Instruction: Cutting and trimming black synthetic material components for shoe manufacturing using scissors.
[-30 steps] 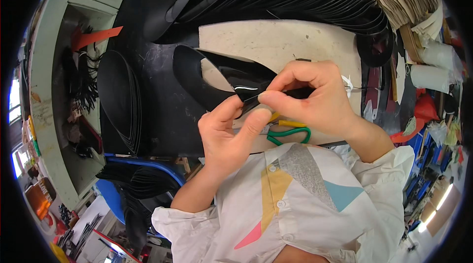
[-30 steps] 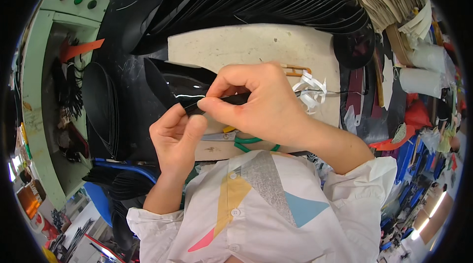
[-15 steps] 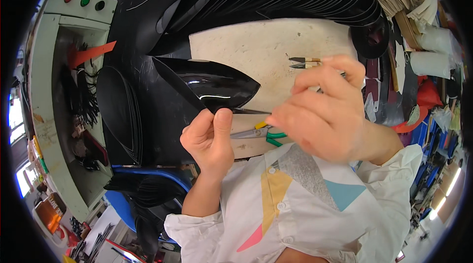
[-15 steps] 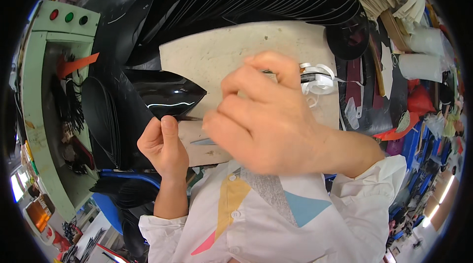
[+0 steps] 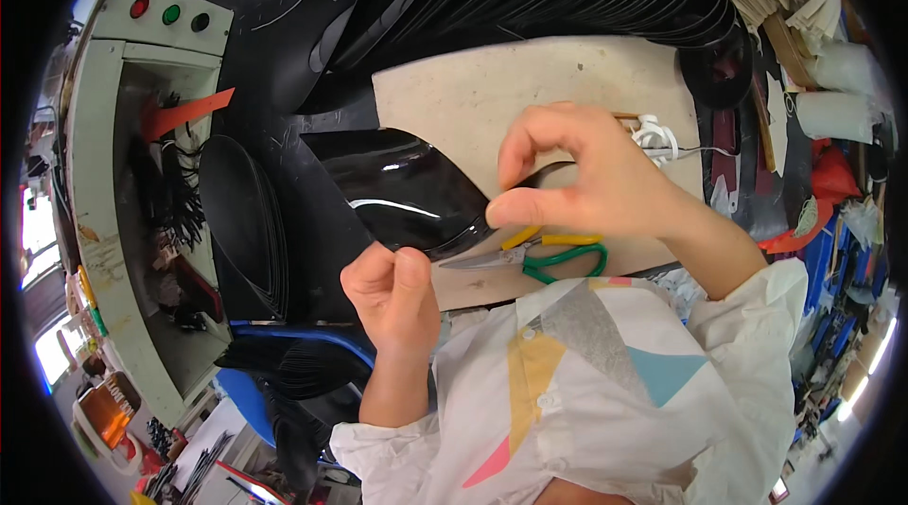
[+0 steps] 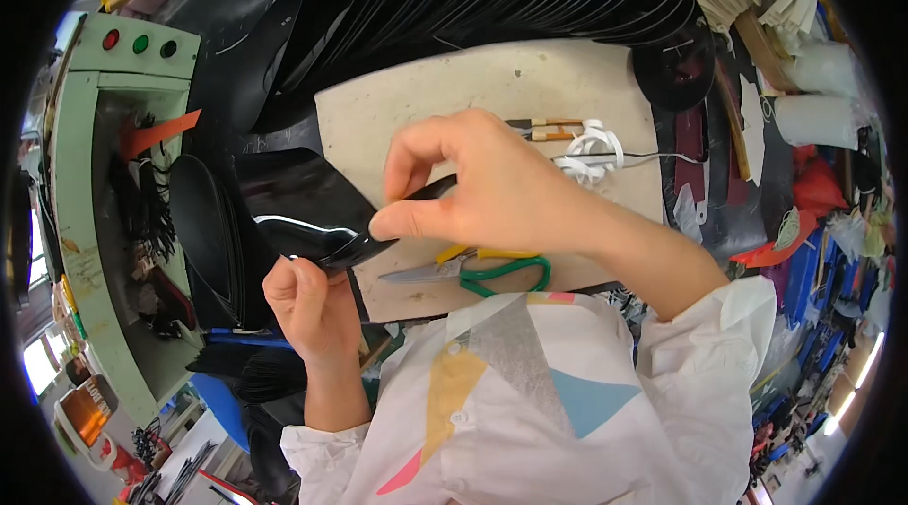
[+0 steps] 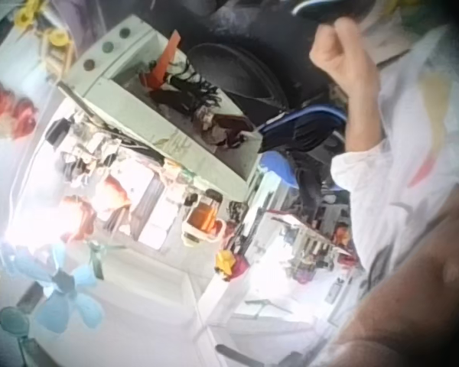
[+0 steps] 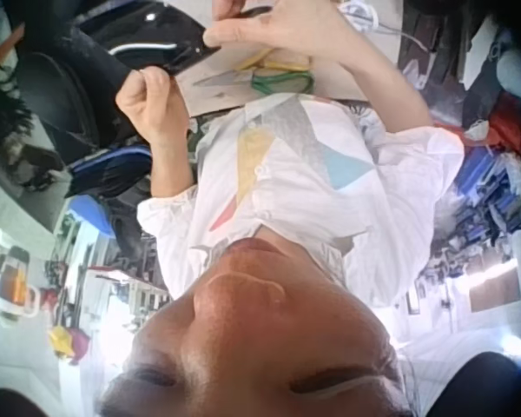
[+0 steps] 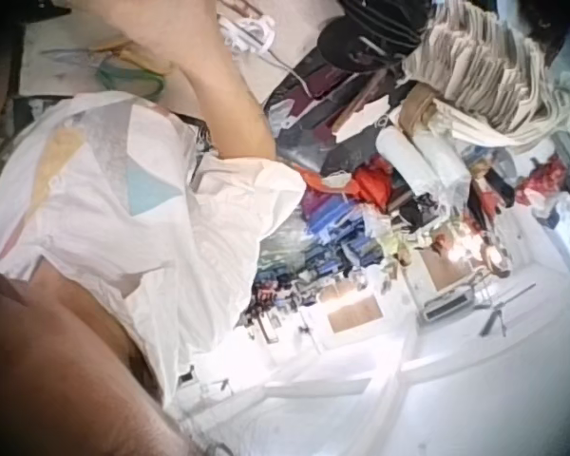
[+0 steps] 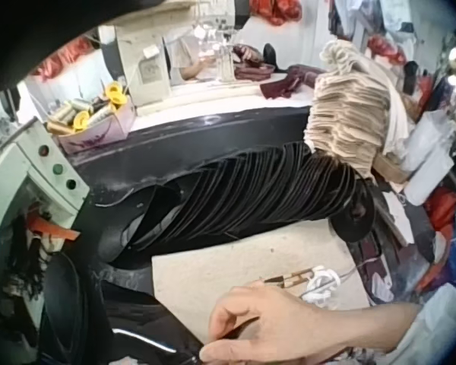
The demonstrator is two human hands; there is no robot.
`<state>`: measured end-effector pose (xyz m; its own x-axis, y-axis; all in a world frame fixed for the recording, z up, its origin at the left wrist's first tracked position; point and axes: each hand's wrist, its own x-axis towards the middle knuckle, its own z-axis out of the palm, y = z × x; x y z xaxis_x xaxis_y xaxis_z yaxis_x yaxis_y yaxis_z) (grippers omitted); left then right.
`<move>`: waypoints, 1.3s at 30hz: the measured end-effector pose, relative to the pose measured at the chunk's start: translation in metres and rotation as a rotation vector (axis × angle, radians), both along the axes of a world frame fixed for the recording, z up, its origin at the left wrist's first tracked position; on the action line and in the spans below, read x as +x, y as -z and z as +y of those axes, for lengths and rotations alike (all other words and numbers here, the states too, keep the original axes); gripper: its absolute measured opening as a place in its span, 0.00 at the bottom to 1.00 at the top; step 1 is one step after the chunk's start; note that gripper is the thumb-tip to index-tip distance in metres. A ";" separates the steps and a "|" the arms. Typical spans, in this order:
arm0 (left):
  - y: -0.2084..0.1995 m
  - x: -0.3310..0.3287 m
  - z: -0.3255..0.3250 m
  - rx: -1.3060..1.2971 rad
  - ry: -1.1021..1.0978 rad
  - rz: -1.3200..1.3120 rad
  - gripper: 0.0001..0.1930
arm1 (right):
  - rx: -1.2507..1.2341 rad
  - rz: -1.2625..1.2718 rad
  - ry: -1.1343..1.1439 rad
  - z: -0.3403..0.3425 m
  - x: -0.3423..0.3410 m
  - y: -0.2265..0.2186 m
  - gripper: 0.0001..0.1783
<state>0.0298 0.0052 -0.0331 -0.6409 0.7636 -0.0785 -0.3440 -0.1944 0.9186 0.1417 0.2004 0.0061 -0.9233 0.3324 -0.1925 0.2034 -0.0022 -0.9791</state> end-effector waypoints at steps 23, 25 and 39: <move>-0.036 -0.036 -0.010 -0.247 -0.083 0.228 0.11 | 1.110 0.238 -0.049 -0.036 0.020 0.006 0.13; -0.036 -0.032 -0.001 -0.206 -0.136 0.108 0.12 | 1.118 0.104 -0.242 -0.041 0.057 0.023 0.12; -0.029 -0.009 0.013 0.014 -0.100 -0.312 0.16 | 0.484 -0.033 0.001 -0.052 0.084 0.048 0.29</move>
